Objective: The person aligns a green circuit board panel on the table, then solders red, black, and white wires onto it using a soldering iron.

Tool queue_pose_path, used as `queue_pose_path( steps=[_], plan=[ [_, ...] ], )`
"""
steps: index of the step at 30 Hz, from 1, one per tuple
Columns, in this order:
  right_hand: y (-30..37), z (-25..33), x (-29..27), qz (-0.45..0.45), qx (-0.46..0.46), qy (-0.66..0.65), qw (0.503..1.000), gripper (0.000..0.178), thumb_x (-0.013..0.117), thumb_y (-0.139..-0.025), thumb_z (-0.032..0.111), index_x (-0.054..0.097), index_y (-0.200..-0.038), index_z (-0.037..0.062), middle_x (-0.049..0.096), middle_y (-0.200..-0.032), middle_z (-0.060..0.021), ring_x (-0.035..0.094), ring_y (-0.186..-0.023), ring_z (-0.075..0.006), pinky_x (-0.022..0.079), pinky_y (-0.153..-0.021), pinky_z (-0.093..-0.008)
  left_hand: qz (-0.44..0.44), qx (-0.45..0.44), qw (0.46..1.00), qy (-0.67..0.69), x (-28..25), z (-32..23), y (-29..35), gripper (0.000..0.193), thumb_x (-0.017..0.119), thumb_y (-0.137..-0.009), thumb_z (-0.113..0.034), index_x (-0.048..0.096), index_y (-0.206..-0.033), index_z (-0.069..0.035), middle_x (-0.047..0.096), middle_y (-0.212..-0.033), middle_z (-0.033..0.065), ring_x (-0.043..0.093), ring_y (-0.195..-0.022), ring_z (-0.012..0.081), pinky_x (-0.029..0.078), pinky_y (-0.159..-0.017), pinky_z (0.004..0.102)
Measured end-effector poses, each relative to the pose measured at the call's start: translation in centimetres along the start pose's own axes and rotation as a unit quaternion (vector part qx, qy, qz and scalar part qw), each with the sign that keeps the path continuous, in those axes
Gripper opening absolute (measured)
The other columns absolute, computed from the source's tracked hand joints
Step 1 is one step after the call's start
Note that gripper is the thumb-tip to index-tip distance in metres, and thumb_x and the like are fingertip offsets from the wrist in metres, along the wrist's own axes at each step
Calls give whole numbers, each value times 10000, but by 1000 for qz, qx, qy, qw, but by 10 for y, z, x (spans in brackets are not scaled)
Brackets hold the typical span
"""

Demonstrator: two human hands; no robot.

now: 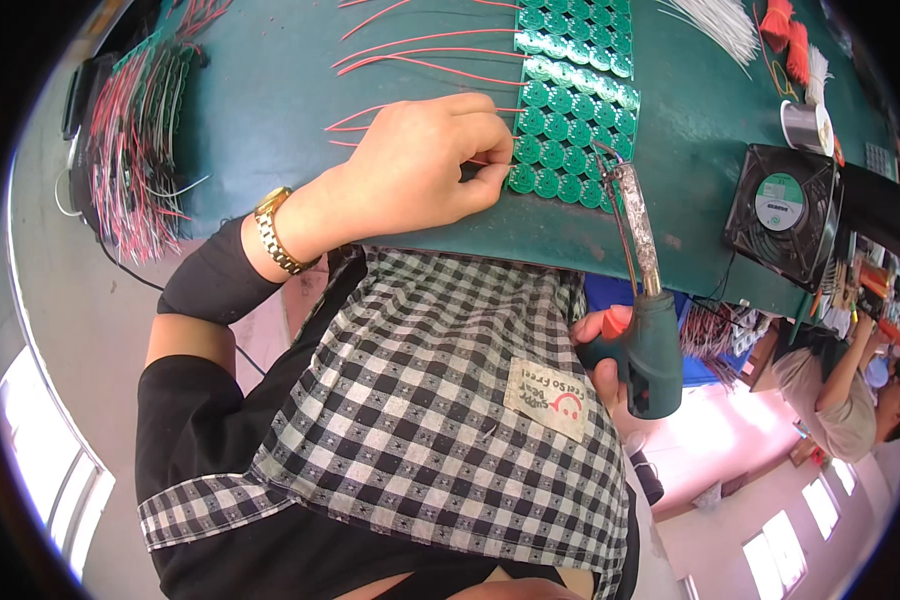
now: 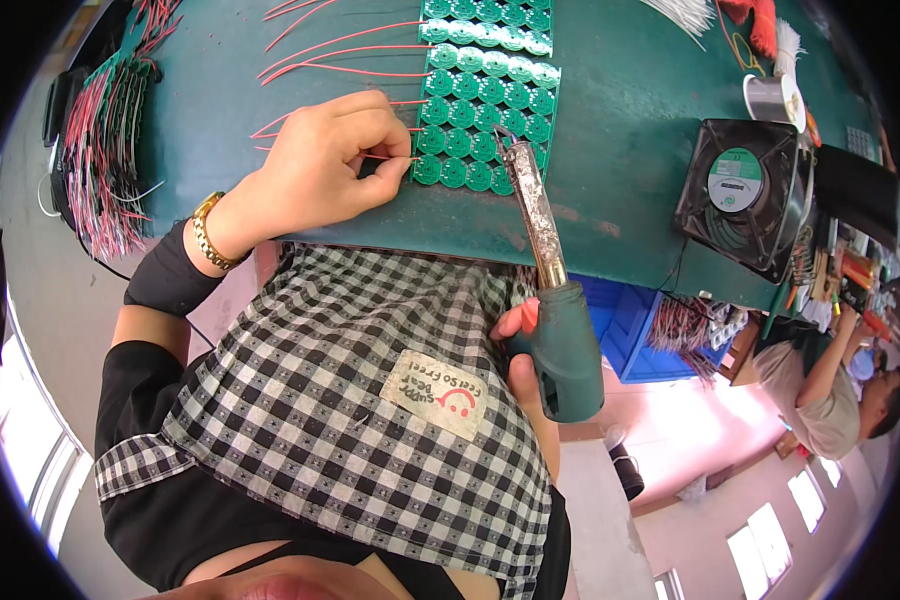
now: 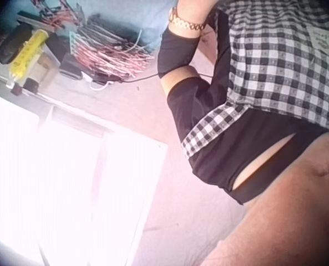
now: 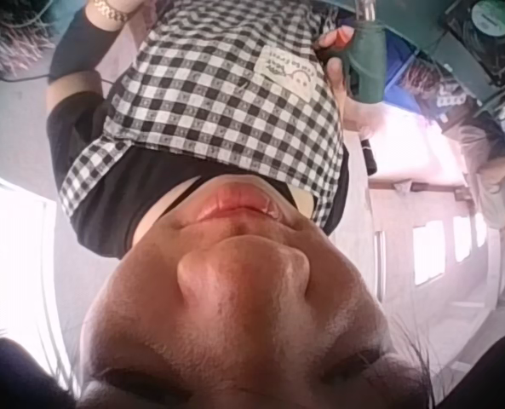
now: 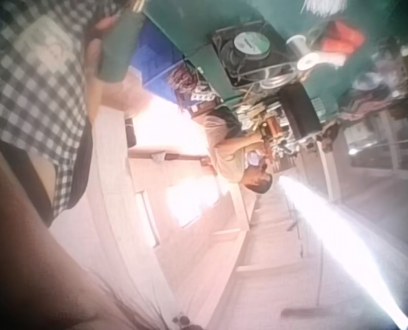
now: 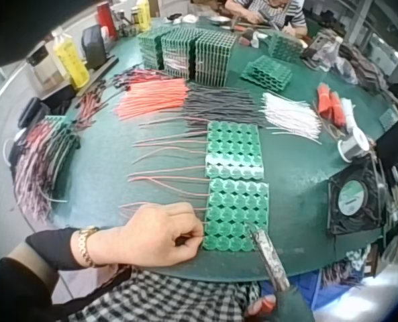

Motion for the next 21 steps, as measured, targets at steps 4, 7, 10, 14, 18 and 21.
queue_pose_path(
  steps=[4, 7, 10, 14, 18, 21],
  plan=[
    [2, 3, 6, -20, -1, -8, 1000, 421, 579, -879, 82, 389, -1248, 15, 540, -976, -149, 534, -923, -213, 435, -836, -317, 2, 11, 1000, 7, 0, -1, -4, 97, 650, -682, -15, 576, -726, -58, 519, -672, 31, 491, -497, 148, 391, -439, 259],
    [-2, 3, 8, -20, 16, -38, 999, 446, 594, -879, 119, 385, -1256, 3, 546, -979, -147, 533, -919, -206, 433, -834, -320, -5, 0, 1000, 0, -1, 0, 2, 97, 652, -686, -19, 574, -730, -58, 519, -672, 36, 496, -503, 153, 395, -444, 263],
    [-3, 6, 7, 7, 11, -53, 999, 478, 613, -878, 182, 393, -1256, -12, 551, -989, -147, 533, -911, -194, 430, -826, -314, 5, 2, 1000, 1, -1, -1, -2, 95, 651, -690, -22, 576, -735, -59, 520, -673, 37, 507, -514, 152, 401, -451, 265],
    [0, 3, 2, 28, 47, -24, 998, 494, 618, -876, 211, 407, -1257, -23, 556, -1006, -137, 533, -908, -180, 425, -824, -301, 5, 1, 1000, 6, -2, -1, -3, 94, 650, -692, -21, 579, -741, -58, 524, -677, 39, 524, -528, 154, 408, -457, 266],
    [1, -3, -2, 50, 48, 6, 998, 479, 621, -873, 180, 422, -1263, -15, 558, -1021, -126, 528, -921, -160, 416, -831, -274, 1, -2, 1000, 15, -1, 1, -1, 93, 650, -695, -19, 582, -746, -57, 530, -682, 41, 544, -544, 154, 417, -465, 263],
    [20, -28, -11, -4, 17, 42, 999, 440, 614, -873, 140, 448, -1253, -6, 555, -1038, -124, 530, -933, -153, 416, -834, -263, 0, 2, 1000, 19, -2, 0, -2, 94, 650, -696, -18, 581, -747, -57, 532, -683, 40, 550, -549, 153, 419, -467, 261]
  ],
)
Point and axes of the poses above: each hand's wrist, its own y-axis away from the middle knuckle, its own x-axis out of the palm, z = x × y, the point moved 2 cm from there along -y, towards the middle knuckle
